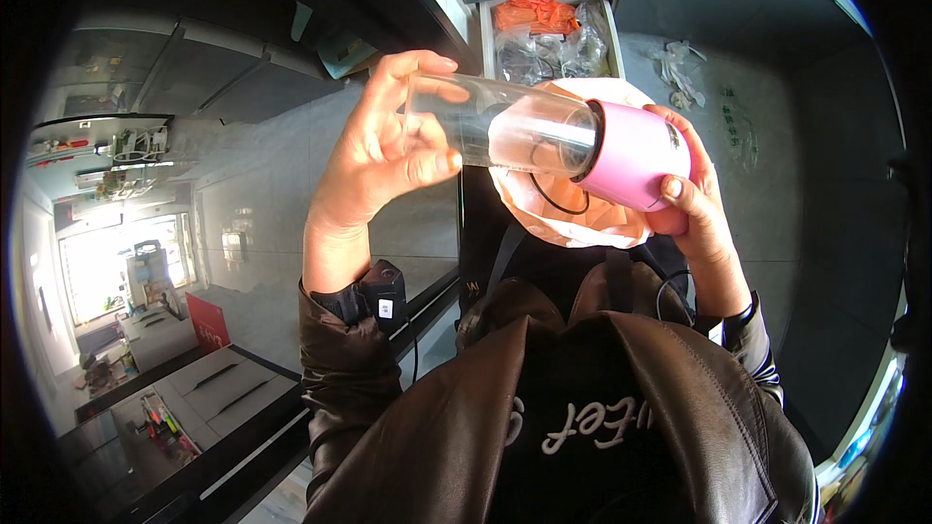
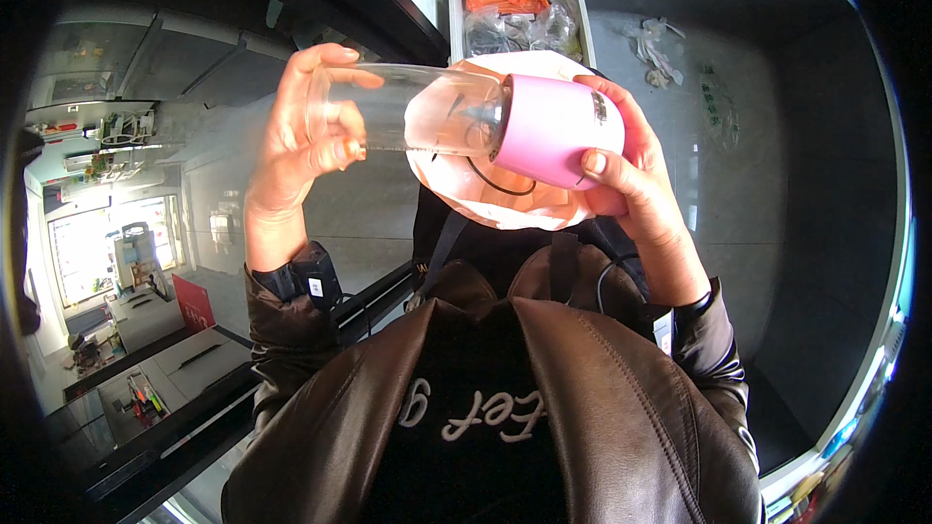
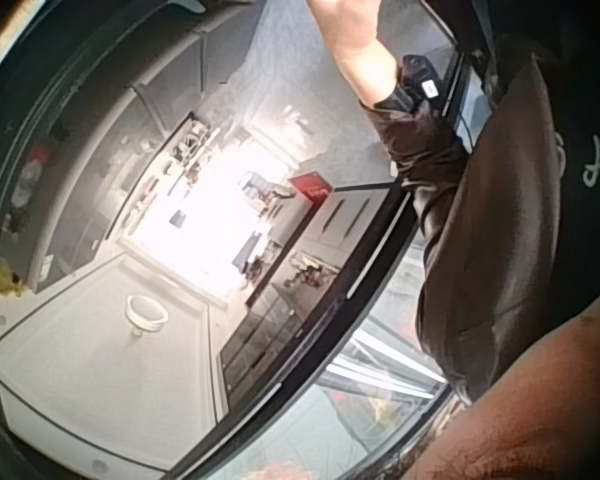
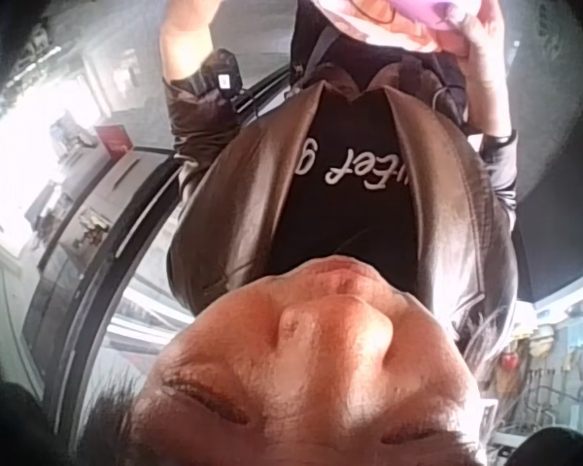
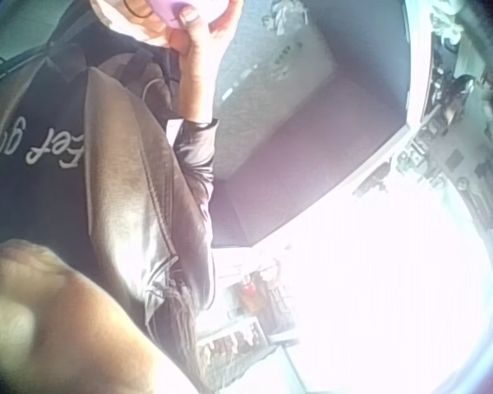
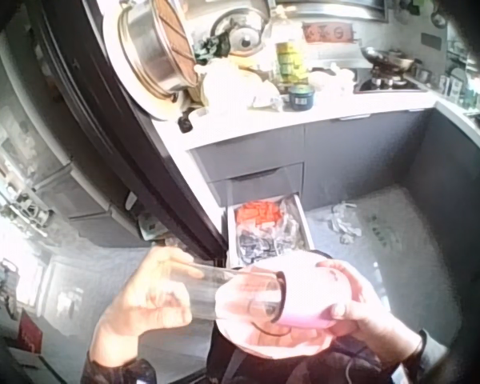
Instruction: The person assembles a portable blender by attaching a blade cap to a clear cup, then connecting a pink motor base. They repeatedly attach and detach the base to check the fit, then place the assembled unit into a small orange bag.
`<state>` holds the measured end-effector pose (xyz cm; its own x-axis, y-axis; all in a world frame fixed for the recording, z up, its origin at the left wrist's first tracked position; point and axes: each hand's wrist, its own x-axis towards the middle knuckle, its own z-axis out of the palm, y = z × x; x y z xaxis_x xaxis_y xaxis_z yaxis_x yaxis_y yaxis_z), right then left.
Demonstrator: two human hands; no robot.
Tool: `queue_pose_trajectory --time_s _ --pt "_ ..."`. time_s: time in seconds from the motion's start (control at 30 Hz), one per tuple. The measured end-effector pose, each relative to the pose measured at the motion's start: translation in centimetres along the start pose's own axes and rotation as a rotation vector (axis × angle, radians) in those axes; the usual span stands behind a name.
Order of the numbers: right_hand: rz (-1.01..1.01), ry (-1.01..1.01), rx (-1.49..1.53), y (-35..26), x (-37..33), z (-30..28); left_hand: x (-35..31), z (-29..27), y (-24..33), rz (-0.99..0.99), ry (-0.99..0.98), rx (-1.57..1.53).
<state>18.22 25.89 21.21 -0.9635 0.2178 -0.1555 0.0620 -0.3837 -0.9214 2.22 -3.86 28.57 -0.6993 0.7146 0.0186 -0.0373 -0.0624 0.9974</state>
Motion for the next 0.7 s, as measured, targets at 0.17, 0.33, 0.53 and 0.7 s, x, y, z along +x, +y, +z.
queue_pose_trajectory --time_s 0.17,0.33,0.53,0.7 --pt "-0.013 -0.004 -0.01 -0.07 0.0 0.16 0.55 0.16 0.07 -0.076 0.271 0.14" --pt "0.007 0.015 0.018 -0.13 0.06 0.12 0.31 0.15 0.31 -0.088 0.308 0.129" --pt "-0.018 -0.016 -0.035 -0.24 0.02 0.24 0.4 0.31 0.11 -0.118 0.276 0.146" --pt "-0.047 -0.022 -0.072 -0.17 -0.07 0.31 0.49 0.65 -0.35 -0.141 0.248 0.149"
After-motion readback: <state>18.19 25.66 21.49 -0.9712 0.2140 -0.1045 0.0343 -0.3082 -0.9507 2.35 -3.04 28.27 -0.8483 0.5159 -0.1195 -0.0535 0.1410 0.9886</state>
